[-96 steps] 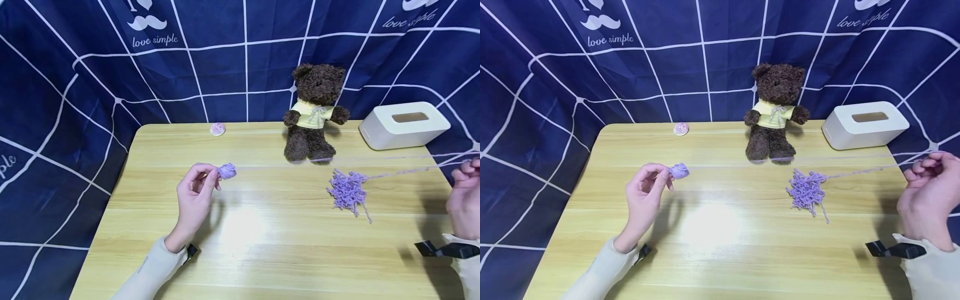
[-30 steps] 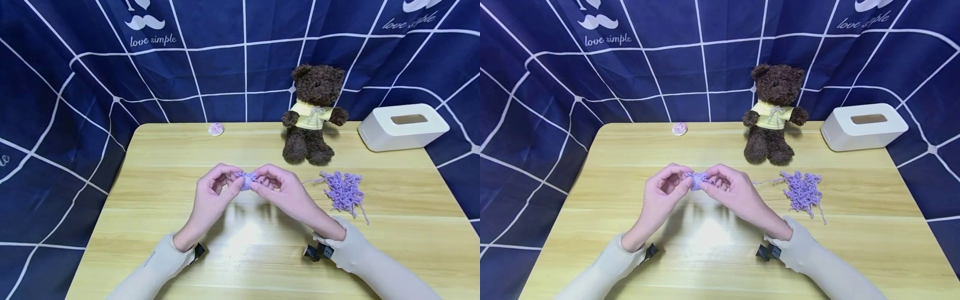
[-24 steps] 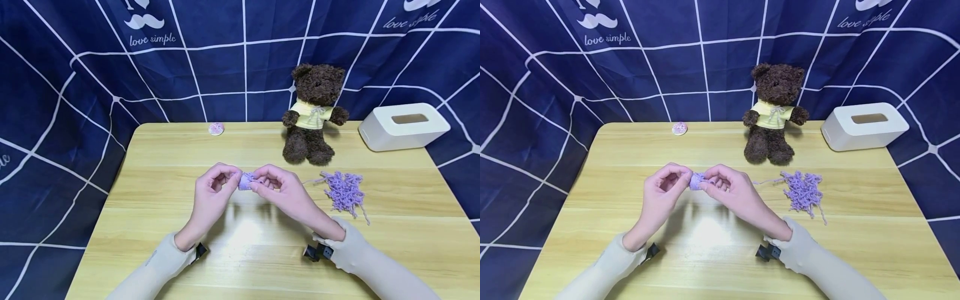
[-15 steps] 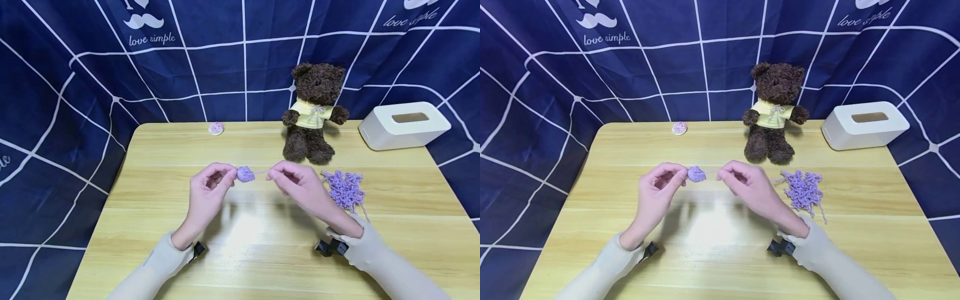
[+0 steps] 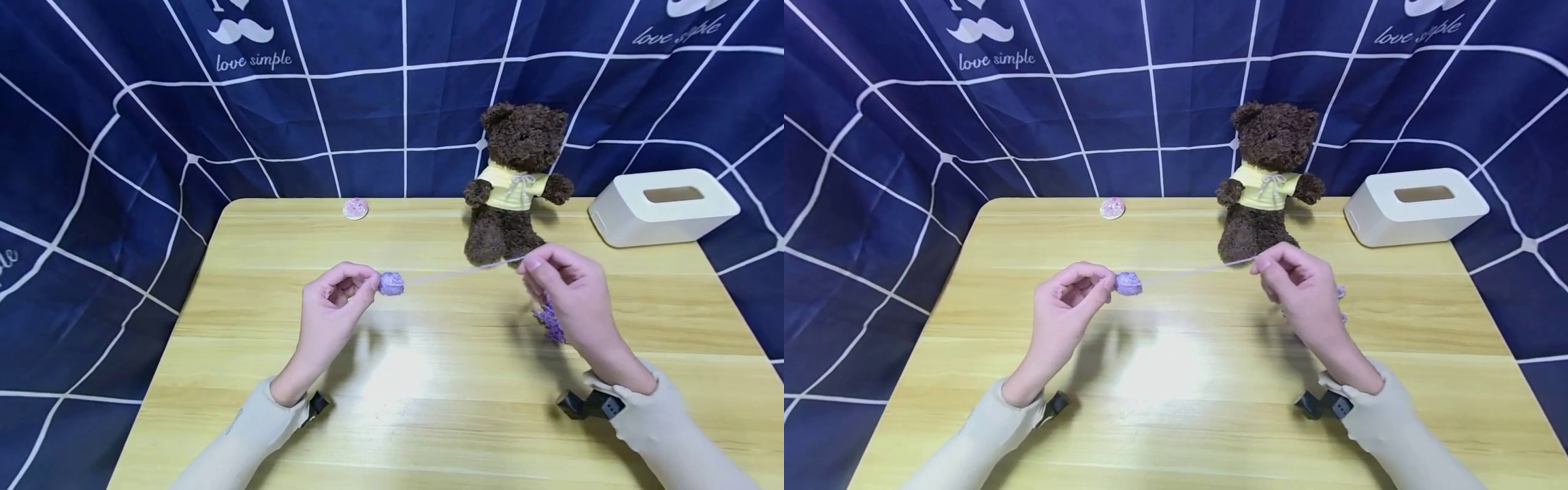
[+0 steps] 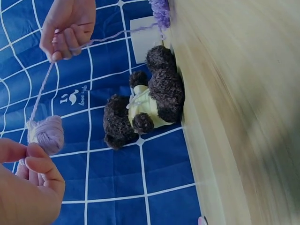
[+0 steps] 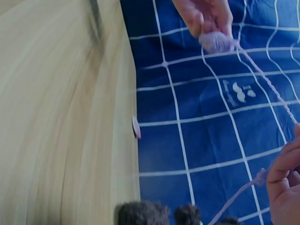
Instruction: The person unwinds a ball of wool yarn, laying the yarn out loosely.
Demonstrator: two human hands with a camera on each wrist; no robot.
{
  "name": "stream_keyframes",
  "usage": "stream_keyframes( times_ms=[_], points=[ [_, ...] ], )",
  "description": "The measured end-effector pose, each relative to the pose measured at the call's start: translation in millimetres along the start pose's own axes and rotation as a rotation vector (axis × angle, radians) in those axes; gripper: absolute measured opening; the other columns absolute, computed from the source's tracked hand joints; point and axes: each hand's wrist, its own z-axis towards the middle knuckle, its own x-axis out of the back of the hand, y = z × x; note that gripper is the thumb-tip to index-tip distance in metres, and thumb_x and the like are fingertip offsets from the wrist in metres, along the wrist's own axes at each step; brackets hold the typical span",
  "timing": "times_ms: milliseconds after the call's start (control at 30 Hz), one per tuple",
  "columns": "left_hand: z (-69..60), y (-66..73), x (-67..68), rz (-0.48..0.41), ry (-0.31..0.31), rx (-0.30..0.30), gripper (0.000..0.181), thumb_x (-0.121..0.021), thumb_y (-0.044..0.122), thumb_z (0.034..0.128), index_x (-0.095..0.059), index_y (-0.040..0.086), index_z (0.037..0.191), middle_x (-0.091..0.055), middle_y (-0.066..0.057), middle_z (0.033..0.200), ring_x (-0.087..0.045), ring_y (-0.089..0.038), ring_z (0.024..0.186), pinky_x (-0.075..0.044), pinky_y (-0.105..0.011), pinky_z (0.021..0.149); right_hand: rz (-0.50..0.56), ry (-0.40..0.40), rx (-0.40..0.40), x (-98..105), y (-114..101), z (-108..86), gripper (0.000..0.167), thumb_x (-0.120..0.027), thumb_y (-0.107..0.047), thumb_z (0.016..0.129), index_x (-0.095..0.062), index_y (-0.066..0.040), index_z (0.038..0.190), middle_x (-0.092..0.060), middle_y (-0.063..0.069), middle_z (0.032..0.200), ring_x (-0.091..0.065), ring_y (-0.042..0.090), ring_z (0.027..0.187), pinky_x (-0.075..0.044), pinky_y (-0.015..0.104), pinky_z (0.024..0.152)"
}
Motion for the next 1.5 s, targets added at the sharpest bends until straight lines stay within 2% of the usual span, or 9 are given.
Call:
stream_keyframes(
  times_ms=[167,333,600,833,1100,1200,1367,1433,1500],
  points=[
    [0.4,0.2,1.9,-0.020,-0.015,-0.003,0.007,-0.071,-0.007,0.0999,-0.073,-0.011,0.105,-0.073,-0.015,0.095,-0.066,-0.018,0.076,-0.058,-0.022,0.071,0.068,0.126,0.009,22,7,6.3,0.022,-0.056,0.009,0.109,-0.061,0.023,0.092,-0.054,0.012,0.068,-0.047,0.020,0.058,-0.043,0.023,0.049],
    [0.6,0.8,4.3,-0.030,-0.017,0.001,0.008,-0.071,-0.007,0.1000,-0.072,-0.012,0.106,-0.073,-0.015,0.095,-0.066,-0.018,0.077,-0.058,-0.023,0.071,0.048,0.239,-0.024,45,15,10.0,0.024,-0.059,0.006,0.108,-0.059,0.021,0.091,-0.055,0.011,0.066,-0.049,0.018,0.055,-0.042,0.021,0.048],
    [2.2,3.5,6.1,-0.054,0.001,-0.004,0.010,-0.070,-0.010,0.0999,-0.071,-0.015,0.108,-0.074,-0.016,0.095,-0.070,-0.019,0.080,-0.060,-0.022,0.071,-0.068,0.376,-0.151,81,26,10.1,0.020,-0.065,0.002,0.106,-0.069,0.014,0.092,-0.061,0.007,0.066,-0.049,0.014,0.052,-0.042,0.019,0.047],
    [3.6,2.5,6.1,-0.054,0.002,-0.013,0.009,-0.070,-0.009,0.1005,-0.072,-0.014,0.108,-0.074,-0.017,0.093,-0.070,-0.019,0.079,-0.058,-0.021,0.068,-0.283,0.437,-0.266,103,29,9.1,0.019,-0.064,-0.004,0.106,-0.074,0.007,0.094,-0.058,0.001,0.063,-0.048,0.009,0.054,-0.037,0.017,0.044],
    [4.5,4.7,7.6,-0.048,0.009,-0.009,0.008,-0.070,-0.010,0.1001,-0.072,-0.014,0.107,-0.074,-0.016,0.092,-0.070,-0.019,0.079,-0.058,-0.020,0.067,-0.159,0.595,-0.241,110,30,15.7,0.020,-0.062,0.002,0.103,-0.075,0.008,0.089,-0.059,0.004,0.061,-0.048,0.010,0.049,-0.038,0.017,0.042],
    [4.9,6.3,7.7,-0.044,0.013,-0.006,0.008,-0.070,-0.009,0.1006,-0.072,-0.013,0.107,-0.073,-0.016,0.092,-0.070,-0.019,0.079,-0.058,-0.021,0.066,-0.270,0.506,-0.329,116,28,14.4,0.021,-0.062,-0.003,0.106,-0.078,0.001,0.093,-0.061,0.000,0.064,-0.048,0.009,0.055,-0.038,0.017,0.045],
    [5.5,8.1,7.1,-0.048,0.008,-0.005,0.008,-0.070,-0.010,0.1002,-0.072,-0.014,0.107,-0.074,-0.016,0.091,-0.070,-0.019,0.078,-0.058,-0.021,0.066,-0.594,0.132,-0.515,117,33,8.9,0.023,-0.059,-0.021,0.113,-0.079,-0.010,0.109,-0.067,-0.009,0.080,-0.053,0.010,0.068,-0.045,0.024,0.056],
    [5.8,8.3,6.5,-0.051,0.003,-0.005,0.008,-0.070,-0.010,0.1001,-0.072,-0.014,0.107,-0.073,-0.017,0.091,-0.070,-0.019,0.078,-0.058,-0.020,0.066,-0.632,0.049,-0.529,112,39,8.4,0.025,-0.058,-0.023,0.113,-0.077,-0.007,0.114,-0.068,-0.008,0.082,-0.054,0.011,0.069,-0.047,0.027,0.058],
    [6.0,8.0,5.7,-0.052,-0.003,-0.005,0.008,-0.070,-0.010,0.0999,-0.072,-0.014,0.107,-0.073,-0.020,0.090,-0.070,-0.018,0.078,-0.057,-0.020,0.065,-0.630,0.013,-0.518,105,45,8.8,0.027,-0.058,-0.022,0.114,-0.074,0.000,0.117,-0.066,-0.003,0.078,-0.054,0.012,0.067,-0.046,0.028,0.058]
  ],
)
